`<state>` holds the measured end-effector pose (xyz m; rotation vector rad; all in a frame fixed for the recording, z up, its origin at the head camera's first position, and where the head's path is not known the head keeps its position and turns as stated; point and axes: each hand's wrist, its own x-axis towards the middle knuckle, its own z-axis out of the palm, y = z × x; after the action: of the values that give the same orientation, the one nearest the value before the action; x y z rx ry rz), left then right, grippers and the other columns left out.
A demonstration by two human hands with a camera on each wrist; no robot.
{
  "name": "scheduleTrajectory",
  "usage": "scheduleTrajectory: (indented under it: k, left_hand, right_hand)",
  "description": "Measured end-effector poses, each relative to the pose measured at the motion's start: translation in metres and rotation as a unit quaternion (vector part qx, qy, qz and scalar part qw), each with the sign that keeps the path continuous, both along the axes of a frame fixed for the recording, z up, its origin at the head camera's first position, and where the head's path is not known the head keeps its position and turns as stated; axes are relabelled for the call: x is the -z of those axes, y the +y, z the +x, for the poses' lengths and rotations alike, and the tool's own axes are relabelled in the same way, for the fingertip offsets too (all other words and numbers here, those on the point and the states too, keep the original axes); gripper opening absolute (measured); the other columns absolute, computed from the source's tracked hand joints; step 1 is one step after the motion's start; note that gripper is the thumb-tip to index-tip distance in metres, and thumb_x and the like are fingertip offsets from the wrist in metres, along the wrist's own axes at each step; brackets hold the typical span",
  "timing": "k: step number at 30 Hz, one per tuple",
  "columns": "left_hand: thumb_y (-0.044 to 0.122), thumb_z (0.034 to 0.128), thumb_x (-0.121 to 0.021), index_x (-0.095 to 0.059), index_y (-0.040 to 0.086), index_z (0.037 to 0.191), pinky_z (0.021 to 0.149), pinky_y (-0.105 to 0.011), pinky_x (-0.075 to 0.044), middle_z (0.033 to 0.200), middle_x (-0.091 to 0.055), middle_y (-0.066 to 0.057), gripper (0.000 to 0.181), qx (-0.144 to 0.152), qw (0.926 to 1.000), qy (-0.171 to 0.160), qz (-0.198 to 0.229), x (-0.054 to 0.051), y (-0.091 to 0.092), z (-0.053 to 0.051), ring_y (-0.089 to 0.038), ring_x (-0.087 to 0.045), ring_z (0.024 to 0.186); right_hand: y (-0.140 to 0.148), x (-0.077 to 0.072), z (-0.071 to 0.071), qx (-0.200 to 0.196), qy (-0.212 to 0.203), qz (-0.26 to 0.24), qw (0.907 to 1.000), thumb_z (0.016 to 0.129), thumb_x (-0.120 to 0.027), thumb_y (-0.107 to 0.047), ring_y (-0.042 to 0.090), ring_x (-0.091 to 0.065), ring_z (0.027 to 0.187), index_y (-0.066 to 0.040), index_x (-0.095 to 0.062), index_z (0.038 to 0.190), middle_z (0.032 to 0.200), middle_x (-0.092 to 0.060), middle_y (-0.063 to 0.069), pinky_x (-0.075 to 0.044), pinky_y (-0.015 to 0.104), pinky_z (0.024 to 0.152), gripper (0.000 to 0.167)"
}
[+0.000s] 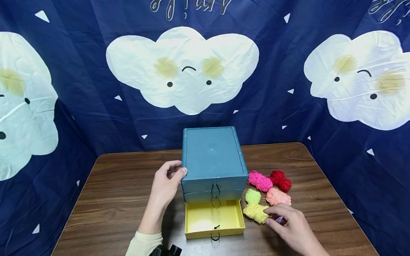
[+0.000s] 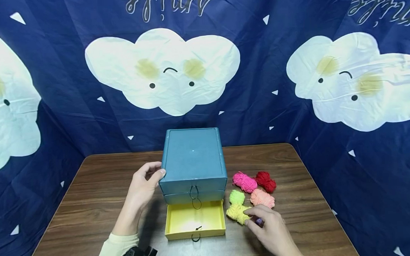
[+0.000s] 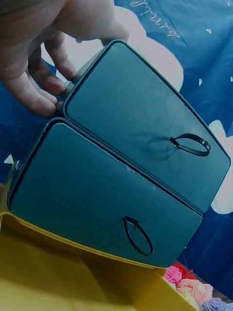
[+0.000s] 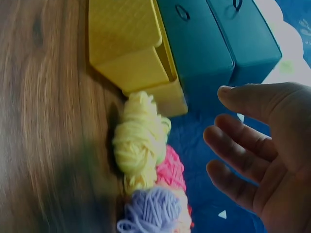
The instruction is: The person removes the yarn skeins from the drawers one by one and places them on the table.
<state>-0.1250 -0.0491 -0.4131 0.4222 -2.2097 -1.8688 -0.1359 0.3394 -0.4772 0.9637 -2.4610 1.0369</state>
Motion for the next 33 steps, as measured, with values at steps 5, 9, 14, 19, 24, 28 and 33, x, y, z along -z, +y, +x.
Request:
scheduleTrajectory:
  k: [5,9,14,19,24,28,33]
  left_hand:
    - [0.017,0.0966,-0.071,-0.064,0.005,0.131,0.079,-0.022,-0.053,0.123,-0.066,-0.018,0.037,0.0,1.0,0.0,0.0,0.002,-0.001,0.001,-0.017,-0.062,0.099]
    - [0.018,0.0967,-0.071,-0.064,0.005,0.131,0.079,-0.022,-0.053,0.123,-0.066,-0.017,0.037,0.001,1.0,0.001,-0.001,0.001,-0.002,0.002,-0.017,-0.062,0.099]
    - [0.017,0.0968,-0.07,-0.064,0.005,0.131,0.08,-0.022,-0.053,0.123,-0.066,-0.018,0.037,0.002,1.0,-0.002,-0.003,0.0,-0.002,0.003,-0.016,-0.062,0.099]
    - [0.017,0.0969,-0.07,-0.063,0.005,0.132,0.08,-0.023,-0.053,0.123,-0.066,-0.018,0.038,0.003,1.0,-0.006,-0.004,0.001,-0.002,0.003,-0.015,-0.063,0.099]
    - [0.016,0.0966,-0.07,-0.063,0.004,0.131,0.08,-0.023,-0.053,0.122,-0.066,-0.018,0.037,0.004,1.0,-0.006,-0.003,0.001,-0.002,0.002,-0.015,-0.063,0.098]
    - [0.015,0.0967,-0.07,-0.063,0.003,0.131,0.08,-0.022,-0.053,0.122,-0.065,-0.019,0.037,0.005,1.0,-0.005,-0.001,0.002,-0.003,0.003,-0.014,-0.063,0.098]
    - [0.016,0.097,-0.07,-0.063,0.003,0.131,0.079,-0.022,-0.053,0.122,-0.065,-0.019,0.037,0.005,1.0,-0.003,-0.002,0.002,-0.003,0.004,-0.014,-0.063,0.097]
  right_hand:
    - [-0.009,-0.003,0.006,-0.007,-0.005,0.004,1.0,0.07,-0.09,-0.004,0.002,-0.067,0.082,-0.031,-0.077,0.097,0.093,-0.073,-0.016,-0.047,0.012,0.075,0.04]
    - [-0.014,-0.005,0.01,-0.014,-0.019,0.001,0.9997,0.072,-0.09,-0.007,0.001,-0.067,0.079,-0.031,-0.078,0.097,0.092,-0.075,-0.014,-0.048,0.016,0.068,0.036]
    - [-0.02,-0.006,0.014,-0.033,-0.051,0.003,0.9981,0.076,-0.089,-0.009,0.0,-0.066,0.08,-0.028,-0.079,0.101,0.095,-0.077,-0.011,-0.051,0.017,0.064,0.033]
    - [-0.026,-0.004,0.019,-0.073,-0.1,0.003,0.9923,0.083,-0.085,-0.013,-0.002,-0.064,0.079,-0.023,-0.079,0.106,0.098,-0.078,-0.008,-0.052,0.019,0.061,0.026]
    - [-0.034,-0.004,0.023,-0.108,-0.143,-0.006,0.9838,0.086,-0.083,-0.014,-0.005,-0.062,0.078,-0.021,-0.079,0.109,0.099,-0.078,-0.005,-0.053,0.018,0.059,0.025]
    - [-0.039,-0.003,0.026,-0.132,-0.142,-0.012,0.9809,0.087,-0.082,-0.015,-0.004,-0.063,0.078,-0.023,-0.077,0.112,0.096,-0.077,-0.005,-0.054,0.019,0.06,0.026]
    - [-0.047,-0.001,0.028,-0.153,-0.134,-0.015,0.979,0.088,-0.081,-0.016,-0.004,-0.064,0.079,-0.024,-0.077,0.112,0.096,-0.077,-0.004,-0.055,0.019,0.063,0.025]
